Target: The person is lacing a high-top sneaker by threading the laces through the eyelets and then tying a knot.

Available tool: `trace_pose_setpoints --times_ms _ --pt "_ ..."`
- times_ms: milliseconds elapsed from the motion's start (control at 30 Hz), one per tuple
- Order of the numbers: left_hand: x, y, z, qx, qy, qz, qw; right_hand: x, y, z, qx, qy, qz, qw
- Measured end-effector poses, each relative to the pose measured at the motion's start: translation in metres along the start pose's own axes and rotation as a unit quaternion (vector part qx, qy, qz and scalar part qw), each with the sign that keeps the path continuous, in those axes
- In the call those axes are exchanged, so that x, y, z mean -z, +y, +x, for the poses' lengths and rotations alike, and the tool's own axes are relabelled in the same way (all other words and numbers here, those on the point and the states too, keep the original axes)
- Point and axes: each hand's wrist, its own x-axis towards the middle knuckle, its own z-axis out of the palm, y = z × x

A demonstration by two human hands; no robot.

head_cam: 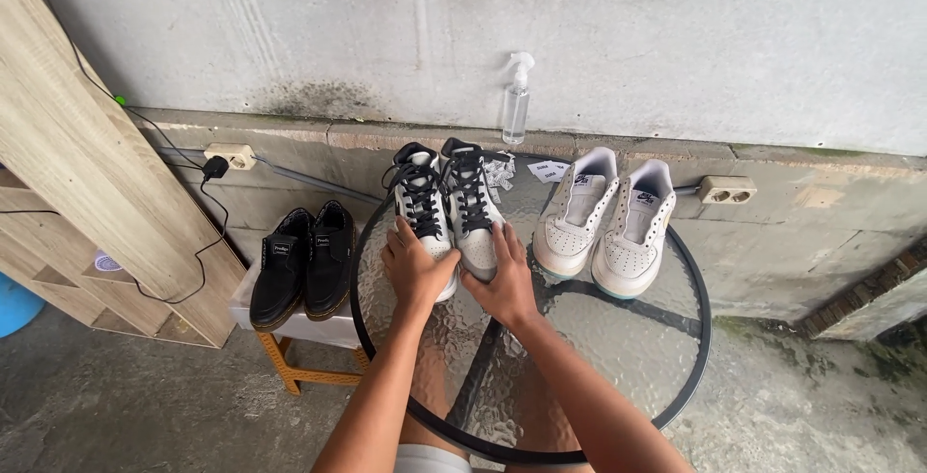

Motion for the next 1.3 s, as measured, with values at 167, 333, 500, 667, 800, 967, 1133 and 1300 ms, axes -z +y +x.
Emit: trace_pose_setpoints --times_ms 167,333,500,667,800,967,1133,1300 --pt "0.003 -0.008 -0.007 -0.057 0.008 -0.034 0.998 -0.002 0.017 0.002 0.021 -0.047 -0.005 0.999" --pt "0.011 -0.004 -0.030 -0.108 0.047 -0.073 0.990 -0.005 0.028 0.007 0.035 -0.062 -0.014 0.997" --pt "-0.013 -0.017 -0.023 -0.132 0.134 -0.046 0.981 0.000 0.025 0.015 0.053 -0.086 0.007 0.995" --pt "-0.015 -0.018 -0.026 -0.126 0.130 -0.045 0.982 0.001 0.024 0.016 0.060 -0.083 0.010 0.995" --pt "0.000 -0.009 -0.032 -0.124 0.114 -0.084 0.982 0.000 0.016 0.016 0.049 -0.062 -0.010 0.997" --pt "0.023 0.004 -0.034 -0.164 0.135 -0.083 0.974 -0.002 0.008 0.012 0.172 -0.001 -0.112 0.979" --pt "-0.008 -0.014 -0.027 -0.238 0.154 0.073 0.956 -0.016 0.031 0.011 0.236 -0.003 -0.194 0.952" --pt "-0.002 -0.009 -0.031 -0.241 0.153 0.058 0.957 -0.008 0.028 0.011 0.207 -0.012 -0.170 0.963"
